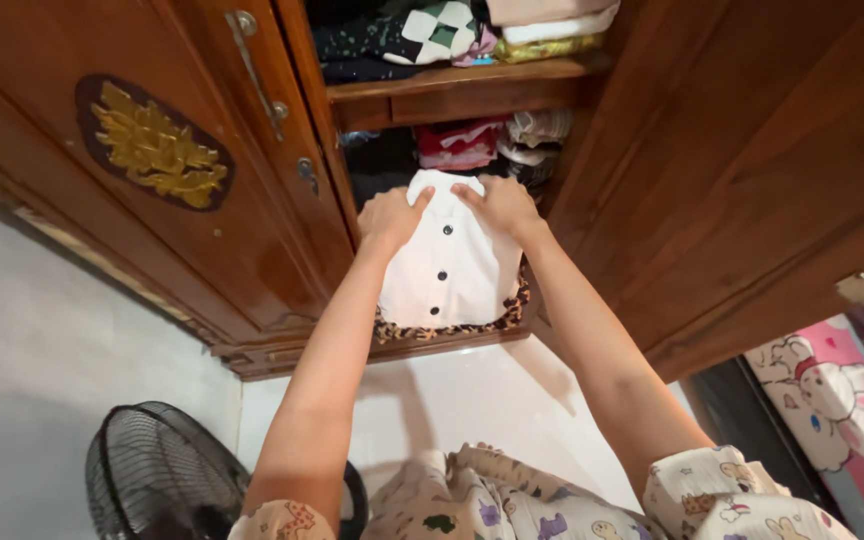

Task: The person picks up a white shirt and a lace garment from a bed and places them onto a shelf inside a wooden wardrobe.

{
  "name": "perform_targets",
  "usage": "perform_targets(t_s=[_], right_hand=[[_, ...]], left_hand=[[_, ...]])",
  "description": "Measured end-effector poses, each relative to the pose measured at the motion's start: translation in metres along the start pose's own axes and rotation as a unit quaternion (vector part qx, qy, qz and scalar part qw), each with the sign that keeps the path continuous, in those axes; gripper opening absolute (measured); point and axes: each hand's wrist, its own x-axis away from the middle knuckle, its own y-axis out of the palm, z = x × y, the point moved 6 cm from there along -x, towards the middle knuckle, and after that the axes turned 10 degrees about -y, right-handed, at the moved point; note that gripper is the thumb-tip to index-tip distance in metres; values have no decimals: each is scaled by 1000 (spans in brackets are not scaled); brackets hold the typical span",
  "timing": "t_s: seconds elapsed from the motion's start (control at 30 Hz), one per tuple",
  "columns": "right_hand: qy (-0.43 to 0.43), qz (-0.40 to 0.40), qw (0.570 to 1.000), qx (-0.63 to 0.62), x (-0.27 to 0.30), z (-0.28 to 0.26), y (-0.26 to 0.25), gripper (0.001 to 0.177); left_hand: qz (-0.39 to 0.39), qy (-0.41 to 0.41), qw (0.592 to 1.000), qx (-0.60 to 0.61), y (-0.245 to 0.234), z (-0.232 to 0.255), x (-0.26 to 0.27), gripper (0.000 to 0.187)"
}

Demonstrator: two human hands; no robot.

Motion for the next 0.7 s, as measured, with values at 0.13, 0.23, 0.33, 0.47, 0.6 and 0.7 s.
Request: perform_targets(t_s=[0.13, 0.23, 0.33, 0.47, 0.6, 0.7], right_hand=[[0, 0, 1000, 0, -15, -1, -19, 76], [-83, 61, 995, 14, -31, -4, -37, 73], [-34, 23, 999, 19, -41, -3, -49, 74], [-63, 45, 997, 23, -56, -8, -67, 72], [-88, 71, 993, 18, -64, -18, -89, 69], [-103, 85, 991, 9, -72, -23, -106, 68]], left_hand=[[-4, -10, 999, 32, -14, 16, -8, 66], [1, -9, 999, 35, -25, 30, -17, 67], [6, -7, 999, 47, -37, 43, -22, 65], [29, -3, 998, 56, -47, 53, -35, 65], [68, 3, 995, 69, -65, 65, -39, 66], [92, 14, 992, 84, -79, 77, -40, 66]])
